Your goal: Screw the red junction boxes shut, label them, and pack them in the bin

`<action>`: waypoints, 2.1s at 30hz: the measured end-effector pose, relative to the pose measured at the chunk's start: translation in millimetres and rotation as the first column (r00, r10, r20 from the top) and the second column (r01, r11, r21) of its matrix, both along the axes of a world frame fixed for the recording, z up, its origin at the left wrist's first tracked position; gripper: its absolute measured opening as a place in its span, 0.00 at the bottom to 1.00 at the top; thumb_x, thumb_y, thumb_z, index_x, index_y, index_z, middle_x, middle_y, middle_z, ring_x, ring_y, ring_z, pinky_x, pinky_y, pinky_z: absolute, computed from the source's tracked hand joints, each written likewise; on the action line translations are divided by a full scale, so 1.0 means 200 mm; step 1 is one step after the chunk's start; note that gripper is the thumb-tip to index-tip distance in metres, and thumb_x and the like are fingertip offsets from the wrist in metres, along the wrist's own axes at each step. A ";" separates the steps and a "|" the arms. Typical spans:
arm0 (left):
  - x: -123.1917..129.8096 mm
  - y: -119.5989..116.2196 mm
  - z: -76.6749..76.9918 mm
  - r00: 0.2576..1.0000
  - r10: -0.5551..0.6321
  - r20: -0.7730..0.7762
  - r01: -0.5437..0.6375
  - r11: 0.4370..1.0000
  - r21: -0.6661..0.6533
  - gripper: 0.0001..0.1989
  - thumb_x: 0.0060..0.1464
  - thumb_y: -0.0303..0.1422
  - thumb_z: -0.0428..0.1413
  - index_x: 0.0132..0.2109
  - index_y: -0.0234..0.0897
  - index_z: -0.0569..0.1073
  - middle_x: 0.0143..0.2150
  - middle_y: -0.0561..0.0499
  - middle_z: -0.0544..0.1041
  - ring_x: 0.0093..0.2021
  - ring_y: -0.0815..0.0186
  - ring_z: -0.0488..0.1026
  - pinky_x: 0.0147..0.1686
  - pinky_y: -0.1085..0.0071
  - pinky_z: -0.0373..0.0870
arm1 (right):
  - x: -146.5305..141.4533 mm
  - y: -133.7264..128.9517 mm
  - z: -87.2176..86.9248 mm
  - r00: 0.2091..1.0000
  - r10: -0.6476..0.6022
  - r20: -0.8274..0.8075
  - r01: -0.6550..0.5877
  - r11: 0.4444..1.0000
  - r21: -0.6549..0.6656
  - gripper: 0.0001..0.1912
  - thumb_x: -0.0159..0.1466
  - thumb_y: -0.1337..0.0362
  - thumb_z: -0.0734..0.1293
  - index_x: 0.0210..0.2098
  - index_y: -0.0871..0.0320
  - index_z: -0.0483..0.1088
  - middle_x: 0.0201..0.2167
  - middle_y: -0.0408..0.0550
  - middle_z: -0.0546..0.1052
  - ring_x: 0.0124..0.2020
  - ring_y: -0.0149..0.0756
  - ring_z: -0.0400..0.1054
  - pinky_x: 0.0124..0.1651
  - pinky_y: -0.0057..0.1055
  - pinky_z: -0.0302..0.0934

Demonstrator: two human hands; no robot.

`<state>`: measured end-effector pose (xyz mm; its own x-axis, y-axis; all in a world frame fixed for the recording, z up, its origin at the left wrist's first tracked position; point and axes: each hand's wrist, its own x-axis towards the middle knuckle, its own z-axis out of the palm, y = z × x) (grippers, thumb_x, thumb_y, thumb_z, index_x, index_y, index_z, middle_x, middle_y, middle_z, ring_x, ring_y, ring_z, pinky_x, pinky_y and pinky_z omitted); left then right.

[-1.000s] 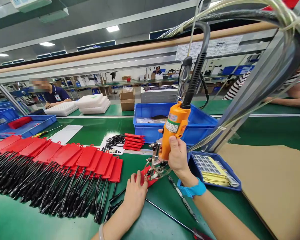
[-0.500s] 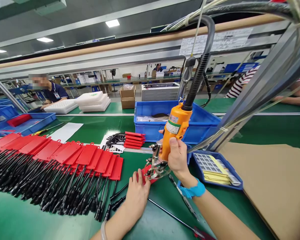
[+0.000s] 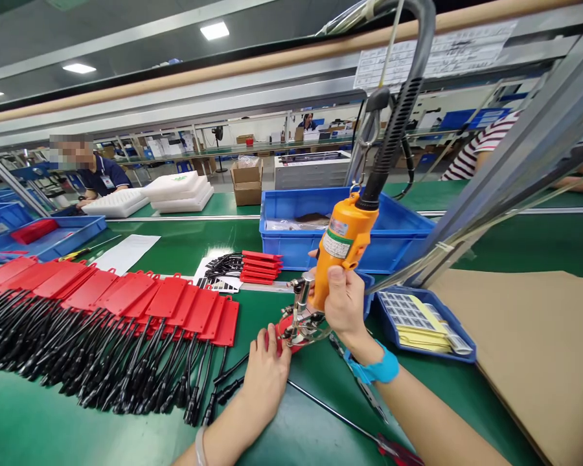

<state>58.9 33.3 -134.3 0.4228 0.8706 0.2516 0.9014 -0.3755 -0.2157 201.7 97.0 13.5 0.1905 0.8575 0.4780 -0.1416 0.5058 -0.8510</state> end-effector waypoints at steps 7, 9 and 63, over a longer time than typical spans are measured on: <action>-0.01 0.00 0.00 0.997 -0.009 0.072 0.007 1.000 0.016 0.12 0.60 0.28 0.56 0.51 0.37 0.73 0.60 0.36 0.67 0.54 0.49 0.67 0.42 0.58 0.72 | -0.03 -0.03 -0.06 1.000 0.021 0.010 -0.021 0.999 0.028 0.26 0.62 0.39 0.62 0.38 0.58 0.68 0.20 0.43 0.68 0.18 0.33 0.63 0.19 0.29 0.60; -0.01 0.00 0.00 0.996 -0.018 0.092 0.016 1.000 0.018 0.13 0.60 0.29 0.56 0.52 0.38 0.73 0.60 0.37 0.67 0.54 0.50 0.66 0.42 0.58 0.72 | -0.04 -0.06 -0.08 0.999 0.032 0.009 -0.032 0.998 0.046 0.27 0.61 0.38 0.63 0.38 0.58 0.69 0.19 0.43 0.68 0.17 0.32 0.62 0.17 0.28 0.58; -0.05 0.04 -0.01 0.971 -0.019 0.240 0.059 0.986 -0.158 0.27 0.61 0.44 0.55 0.65 0.50 0.61 0.61 0.35 0.68 0.62 0.43 0.64 0.56 0.47 0.67 | -0.23 0.14 0.18 0.998 0.064 -0.023 -0.063 0.996 0.056 0.28 0.62 0.38 0.61 0.44 0.57 0.70 0.18 0.40 0.67 0.17 0.33 0.66 0.18 0.29 0.62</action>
